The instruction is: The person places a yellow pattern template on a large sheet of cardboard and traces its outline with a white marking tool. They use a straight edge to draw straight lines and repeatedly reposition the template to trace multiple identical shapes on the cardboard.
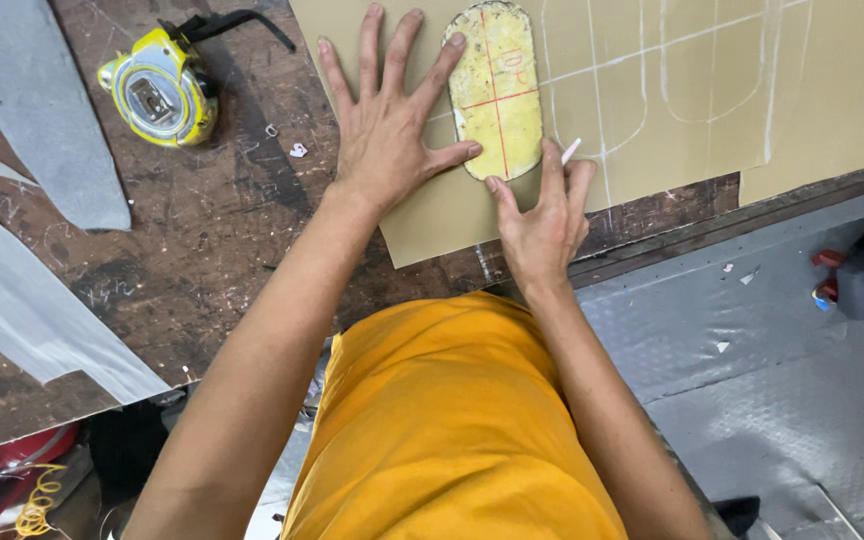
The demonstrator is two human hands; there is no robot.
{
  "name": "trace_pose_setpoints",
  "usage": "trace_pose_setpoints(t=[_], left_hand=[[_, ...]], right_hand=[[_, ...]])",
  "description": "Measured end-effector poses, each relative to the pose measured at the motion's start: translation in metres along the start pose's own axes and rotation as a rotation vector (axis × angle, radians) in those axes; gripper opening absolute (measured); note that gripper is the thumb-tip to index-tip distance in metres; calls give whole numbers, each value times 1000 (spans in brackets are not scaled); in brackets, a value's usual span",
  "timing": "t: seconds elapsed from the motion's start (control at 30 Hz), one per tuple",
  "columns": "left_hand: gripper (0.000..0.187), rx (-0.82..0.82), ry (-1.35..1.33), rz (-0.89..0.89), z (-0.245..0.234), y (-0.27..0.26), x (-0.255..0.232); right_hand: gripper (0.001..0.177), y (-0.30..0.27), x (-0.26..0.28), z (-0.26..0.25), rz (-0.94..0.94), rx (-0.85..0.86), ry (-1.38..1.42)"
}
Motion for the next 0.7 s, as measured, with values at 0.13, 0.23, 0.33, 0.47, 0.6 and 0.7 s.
trace_pose_setpoints(t=[0.13, 0.23, 0.33, 0.47, 0.6, 0.7], left_hand=[[111, -7, -6, 8, 7, -3, 4], [111, -8, -3, 5, 15, -5, 8], [111, -22, 5, 14, 19, -7, 10], [111, -35, 10, 21, 22, -8, 12], [111, -27, 9, 15, 25, -10, 13], [111, -28, 15, 10, 27, -8, 14]], right_hand=[[75, 0, -1, 0, -16, -9, 9], [74, -1, -1, 1, -21, -3, 9], [75, 0, -1, 1, -22, -1, 3], [74, 2, 0, 2, -33, 0, 2], [74, 1, -1, 3, -27, 4, -14], [75, 2, 0, 2, -41, -1, -24]])
Point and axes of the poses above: each hand's wrist, its own y-axis towards the middle knuckle, its own z-axis out of the palm, x = y × z, the point moved 8 cm from there along y, towards the middle knuckle, and after that the axes turned 15 degrees about z, right-handed, at the moved point
